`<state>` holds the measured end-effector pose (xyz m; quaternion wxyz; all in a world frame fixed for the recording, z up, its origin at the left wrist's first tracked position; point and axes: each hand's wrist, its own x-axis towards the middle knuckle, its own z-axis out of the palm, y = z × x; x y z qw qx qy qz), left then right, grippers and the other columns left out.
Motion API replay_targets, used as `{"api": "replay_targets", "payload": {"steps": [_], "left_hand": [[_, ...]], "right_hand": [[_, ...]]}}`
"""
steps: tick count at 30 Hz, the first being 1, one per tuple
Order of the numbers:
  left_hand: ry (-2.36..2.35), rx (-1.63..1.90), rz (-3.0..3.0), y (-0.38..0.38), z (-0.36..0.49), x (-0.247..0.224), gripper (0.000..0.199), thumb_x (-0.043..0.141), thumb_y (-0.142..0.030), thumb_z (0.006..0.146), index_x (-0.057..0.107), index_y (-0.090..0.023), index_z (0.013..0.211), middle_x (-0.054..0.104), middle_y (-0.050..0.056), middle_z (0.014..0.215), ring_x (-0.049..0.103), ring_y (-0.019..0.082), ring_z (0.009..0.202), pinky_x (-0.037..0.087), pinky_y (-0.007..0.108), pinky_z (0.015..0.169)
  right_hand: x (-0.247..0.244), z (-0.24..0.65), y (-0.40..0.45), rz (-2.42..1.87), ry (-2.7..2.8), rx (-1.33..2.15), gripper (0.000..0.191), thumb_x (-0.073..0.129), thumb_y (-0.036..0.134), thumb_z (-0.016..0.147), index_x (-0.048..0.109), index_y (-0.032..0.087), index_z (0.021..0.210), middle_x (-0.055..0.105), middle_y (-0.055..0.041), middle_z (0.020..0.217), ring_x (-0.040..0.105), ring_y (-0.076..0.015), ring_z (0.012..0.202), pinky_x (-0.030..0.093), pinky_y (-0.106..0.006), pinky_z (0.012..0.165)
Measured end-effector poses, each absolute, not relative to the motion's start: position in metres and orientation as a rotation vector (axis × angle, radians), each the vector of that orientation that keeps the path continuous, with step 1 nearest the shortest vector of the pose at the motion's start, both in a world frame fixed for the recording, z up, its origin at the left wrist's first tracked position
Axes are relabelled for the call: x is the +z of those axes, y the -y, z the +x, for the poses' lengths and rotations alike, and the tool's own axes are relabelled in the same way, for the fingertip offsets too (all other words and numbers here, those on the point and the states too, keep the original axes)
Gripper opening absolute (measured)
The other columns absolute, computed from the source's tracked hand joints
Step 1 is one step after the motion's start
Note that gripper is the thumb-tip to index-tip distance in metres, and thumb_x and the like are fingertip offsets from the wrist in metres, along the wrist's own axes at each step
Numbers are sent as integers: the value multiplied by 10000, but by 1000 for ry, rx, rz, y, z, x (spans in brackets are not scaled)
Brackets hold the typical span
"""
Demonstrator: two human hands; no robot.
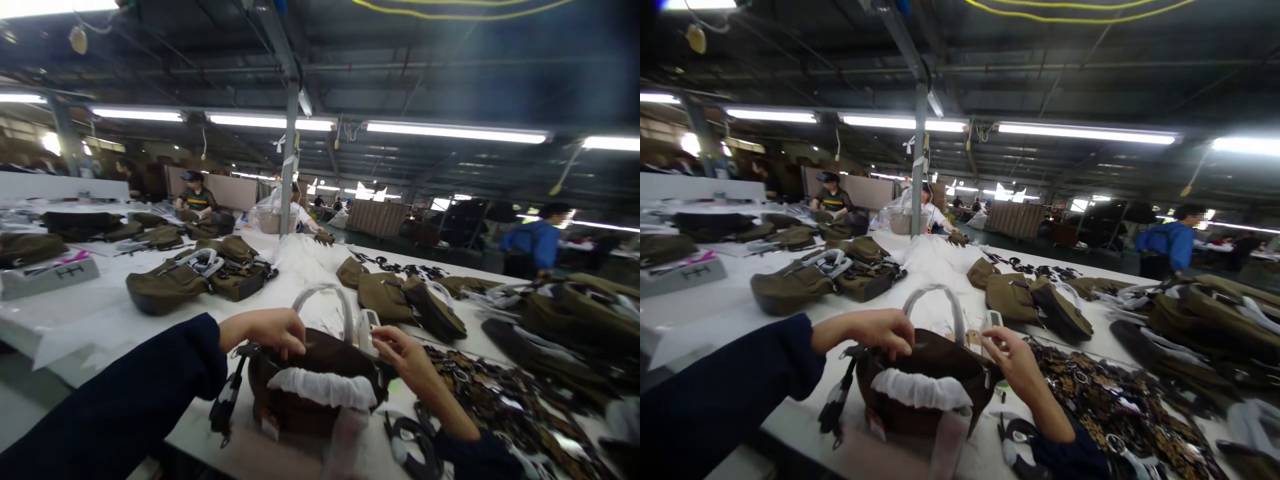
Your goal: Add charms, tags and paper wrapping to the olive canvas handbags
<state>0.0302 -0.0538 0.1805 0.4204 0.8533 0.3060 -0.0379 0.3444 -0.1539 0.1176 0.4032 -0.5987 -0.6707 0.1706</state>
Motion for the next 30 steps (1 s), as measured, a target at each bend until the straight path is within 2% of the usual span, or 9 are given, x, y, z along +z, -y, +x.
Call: {"api": "replay_targets", "payload": {"steps": [6,9,11,13,15,19,21,26,30], "left_hand": [[-723,-20,2332,71,25,179,389,712,-346,751,696,-200,1111,729,29,1060,644,192,939,471,235,791],[-812,-41,2467,80,32,174,306,700,-339,767,707,-205,1042,733,30,990,653,198,874,472,243,738],[-867,-13,2591,86,38,170,258,680,-329,779,701,-205,1004,726,43,961,656,218,858,475,265,727],[-908,29,2667,90,44,164,310,684,-324,768,674,-200,1053,712,70,1020,655,253,914,484,296,765],[-943,15,2659,90,47,155,460,724,-345,726,625,-187,1147,691,104,1103,646,287,978,493,324,801],[-1009,-81,2570,82,45,140,822,778,-413,652,455,-129,1353,611,195,1272,604,343,1104,490,381,879],[-1018,-103,2547,77,44,137,825,766,-428,660,448,-113,1353,597,206,1289,597,341,1116,485,379,888],[-940,-75,2522,69,47,142,633,741,-446,671,569,-173,1216,641,115,1225,619,272,1043,484,302,845],[-998,-133,2453,67,51,142,738,754,-366,591,549,-145,1264,587,147,1330,583,301,1138,463,326,944]], "right_hand": [[118,344,175,-1513,1771,463,319,560,482,886,664,221,1036,675,-61,1053,620,-223,952,486,-320,818],[141,327,184,-1553,1875,205,306,540,485,898,671,212,851,674,-52,867,606,-211,822,463,-309,742],[154,307,183,-1532,1974,183,341,509,473,918,656,209,760,652,-29,735,580,-183,700,435,-284,652],[157,286,175,-1455,2143,320,293,505,415,928,684,215,808,673,-12,727,589,-166,668,425,-262,621],[149,269,160,-1377,2340,446,203,549,331,895,712,223,953,725,-26,855,637,-187,757,453,-265,681],[126,260,129,-1384,2520,541,358,610,292,831,666,207,1175,714,-100,1105,655,-255,956,483,-318,821],[121,264,120,-1374,2571,573,361,607,333,841,664,213,1176,715,-98,1098,657,-250,953,488,-315,818],[120,270,113,-1404,2652,409,358,628,375,834,687,188,1134,714,-117,1057,656,-262,922,481,-319,779],[127,274,126,-1411,2572,435,330,553,430,897,711,187,1055,728,-83,969,656,-225,859,469,-286,744]]}}
